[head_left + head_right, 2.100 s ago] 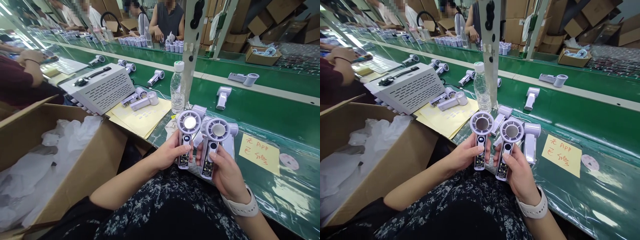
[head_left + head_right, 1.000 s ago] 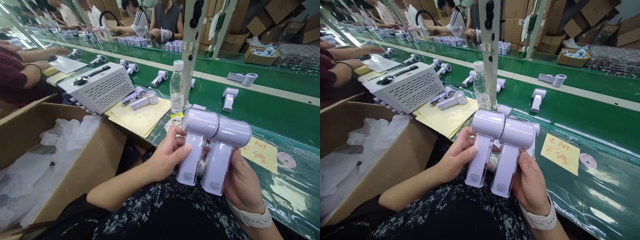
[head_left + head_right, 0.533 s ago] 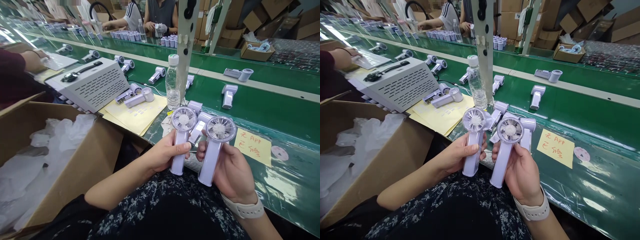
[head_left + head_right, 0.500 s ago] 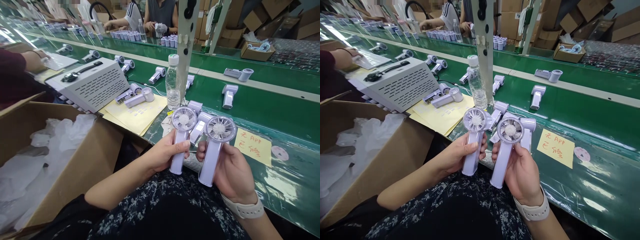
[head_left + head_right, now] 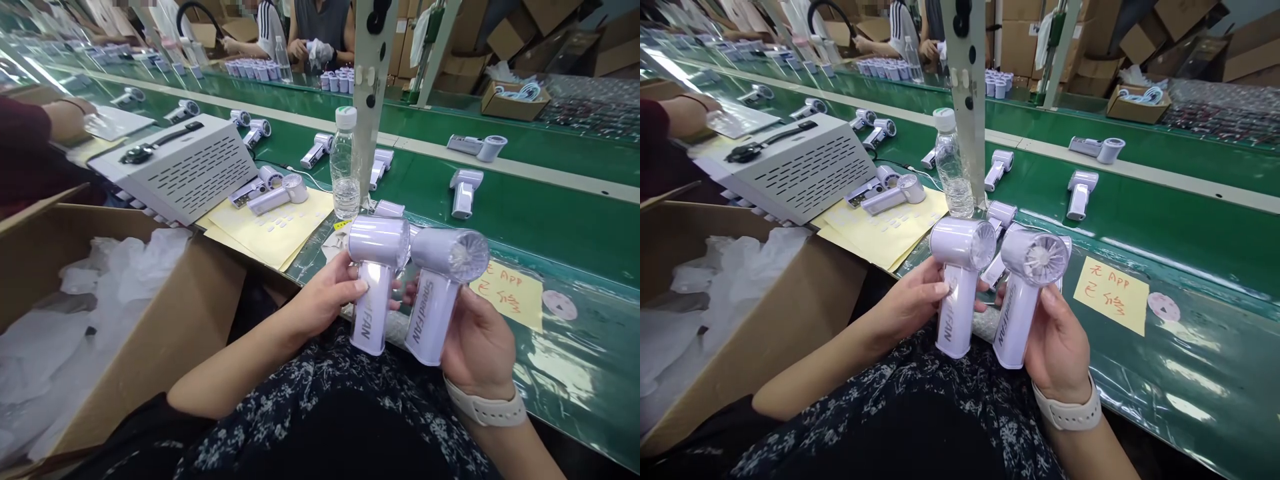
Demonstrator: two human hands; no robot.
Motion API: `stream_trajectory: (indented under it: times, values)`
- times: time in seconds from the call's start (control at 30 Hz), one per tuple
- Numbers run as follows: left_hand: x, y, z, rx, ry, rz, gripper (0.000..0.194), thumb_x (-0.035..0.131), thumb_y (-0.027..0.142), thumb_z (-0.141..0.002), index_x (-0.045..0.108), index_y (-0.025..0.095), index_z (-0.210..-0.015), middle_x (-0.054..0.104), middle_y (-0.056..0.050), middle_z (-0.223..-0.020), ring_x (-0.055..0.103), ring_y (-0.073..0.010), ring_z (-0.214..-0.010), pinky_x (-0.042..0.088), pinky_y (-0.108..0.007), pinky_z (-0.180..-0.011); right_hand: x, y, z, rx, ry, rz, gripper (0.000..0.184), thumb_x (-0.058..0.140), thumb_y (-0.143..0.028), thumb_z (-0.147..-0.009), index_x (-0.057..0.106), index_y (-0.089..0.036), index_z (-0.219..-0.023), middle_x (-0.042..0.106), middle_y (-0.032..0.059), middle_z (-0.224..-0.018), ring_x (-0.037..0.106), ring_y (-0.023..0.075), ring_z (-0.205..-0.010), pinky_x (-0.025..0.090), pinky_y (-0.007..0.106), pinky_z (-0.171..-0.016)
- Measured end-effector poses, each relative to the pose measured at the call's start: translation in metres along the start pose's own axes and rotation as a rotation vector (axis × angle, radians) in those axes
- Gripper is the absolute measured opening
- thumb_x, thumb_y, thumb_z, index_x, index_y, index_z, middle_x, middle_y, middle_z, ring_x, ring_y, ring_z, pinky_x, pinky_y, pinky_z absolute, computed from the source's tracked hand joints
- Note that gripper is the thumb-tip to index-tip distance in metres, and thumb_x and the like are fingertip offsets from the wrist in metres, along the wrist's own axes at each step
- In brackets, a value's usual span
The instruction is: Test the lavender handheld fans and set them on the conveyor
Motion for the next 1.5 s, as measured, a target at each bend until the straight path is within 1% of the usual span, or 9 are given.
stream_trajectory:
  times: [0.07,0.13,0.27,0.37,0.6,0.83,1.03,1.37,1.5]
  values:
    - [0.002,0.005,0.001,0.024,-0.005,-0.063,0.054,0.082,0.033,-0.083,0.055,0.021,-0.128,0.078,-0.01,-0.105,0.077,-0.0258,-0.093,0.059,-0.038,-0.085,-0.004,-0.002,0.001,-0.026,0.039,-0.011,0.027,0.065,-0.041,-0.09,0.074,-0.026,-0.112,0.078,0.0059,-0.099,0.074,0.0252,-0.091,0.062,0.042,-0.081]
    - [0.002,0.006,0.0,0.025,-0.003,-0.11,0.054,0.083,0.035,-0.082,0.058,0.02,-0.127,0.077,-0.01,-0.105,0.075,-0.0246,-0.097,0.058,-0.036,-0.086,-0.003,-0.003,0.001,-0.031,0.052,-0.013,0.032,0.064,-0.04,-0.092,0.071,-0.03,-0.123,0.079,0.0042,-0.101,0.075,0.0258,-0.093,0.063,0.043,-0.081]
    - [-0.007,0.0,-0.004,0.01,0.026,-0.141,0.063,0.088,0.046,-0.074,0.059,0.018,-0.123,0.077,-0.009,-0.1,0.074,-0.0212,-0.088,0.057,-0.029,-0.076,0.001,0.001,0.0,0.001,0.057,0.03,0.042,0.064,-0.04,-0.094,0.064,-0.033,-0.135,0.081,0.0032,-0.097,0.076,0.0243,-0.08,0.064,0.043,-0.076]
    - [-0.011,-0.006,-0.005,-0.016,0.04,-0.138,0.07,0.09,0.051,-0.071,0.057,0.019,-0.124,0.076,-0.009,-0.1,0.073,-0.0196,-0.084,0.055,-0.027,-0.072,0.002,0.006,-0.002,0.04,0.069,0.045,0.041,0.066,-0.038,-0.092,0.067,-0.031,-0.132,0.08,0.0031,-0.091,0.075,0.0232,-0.074,0.064,0.041,-0.074]
    - [-0.017,-0.01,-0.004,-0.061,0.09,-0.154,0.08,0.089,0.061,-0.066,0.059,0.019,-0.127,0.074,-0.01,-0.098,0.07,-0.0192,-0.08,0.051,-0.025,-0.064,0.002,0.011,-0.003,0.071,0.094,0.042,0.034,0.07,-0.037,-0.088,0.072,-0.026,-0.12,0.08,0.0026,-0.088,0.076,0.0223,-0.073,0.065,0.038,-0.073]
    - [-0.015,-0.01,-0.006,-0.042,0.075,-0.141,0.072,0.09,0.056,-0.066,0.061,0.019,-0.12,0.073,-0.009,-0.098,0.07,-0.0185,-0.082,0.051,-0.025,-0.068,-0.001,0.012,-0.005,0.069,0.1,0.004,0.027,0.069,-0.036,-0.088,0.074,-0.025,-0.111,0.081,0.0013,-0.087,0.076,0.0232,-0.071,0.065,0.038,-0.071]
    - [-0.016,-0.008,-0.006,-0.032,0.057,-0.161,0.079,0.089,0.058,-0.067,0.059,0.02,-0.129,0.073,-0.009,-0.101,0.07,-0.0192,-0.084,0.049,-0.023,-0.064,0.002,0.014,-0.003,0.085,0.091,0.027,0.024,0.067,-0.039,-0.087,0.075,-0.022,-0.102,0.08,0.0048,-0.084,0.076,0.0251,-0.074,0.064,0.04,-0.072]
    - [-0.025,-0.017,-0.007,-0.076,0.117,-0.162,0.073,0.085,0.06,-0.072,0.063,0.019,-0.128,0.072,-0.008,-0.097,0.067,-0.0149,-0.078,0.048,-0.019,-0.059,0.002,0.025,-0.001,0.196,0.164,0.009,0.025,0.064,-0.036,-0.089,0.076,-0.018,-0.101,0.081,0.0076,-0.088,0.075,0.0248,-0.075,0.063,0.04,-0.076]
    - [-0.024,-0.017,-0.006,-0.099,0.106,-0.171,0.068,0.085,0.056,-0.074,0.063,0.019,-0.127,0.072,-0.008,-0.098,0.069,-0.0157,-0.081,0.048,-0.019,-0.059,0.003,0.021,-0.001,0.155,0.136,0.035,0.028,0.065,-0.039,-0.087,0.076,-0.019,-0.102,0.081,0.0073,-0.088,0.075,0.0268,-0.075,0.063,0.044,-0.078]
Point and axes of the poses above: each hand's wrist, its own z-axis away from the middle knuckle, its own x-axis out of the palm, y = z × x, the point moved 10 cm from there along -z, towards the middle knuckle
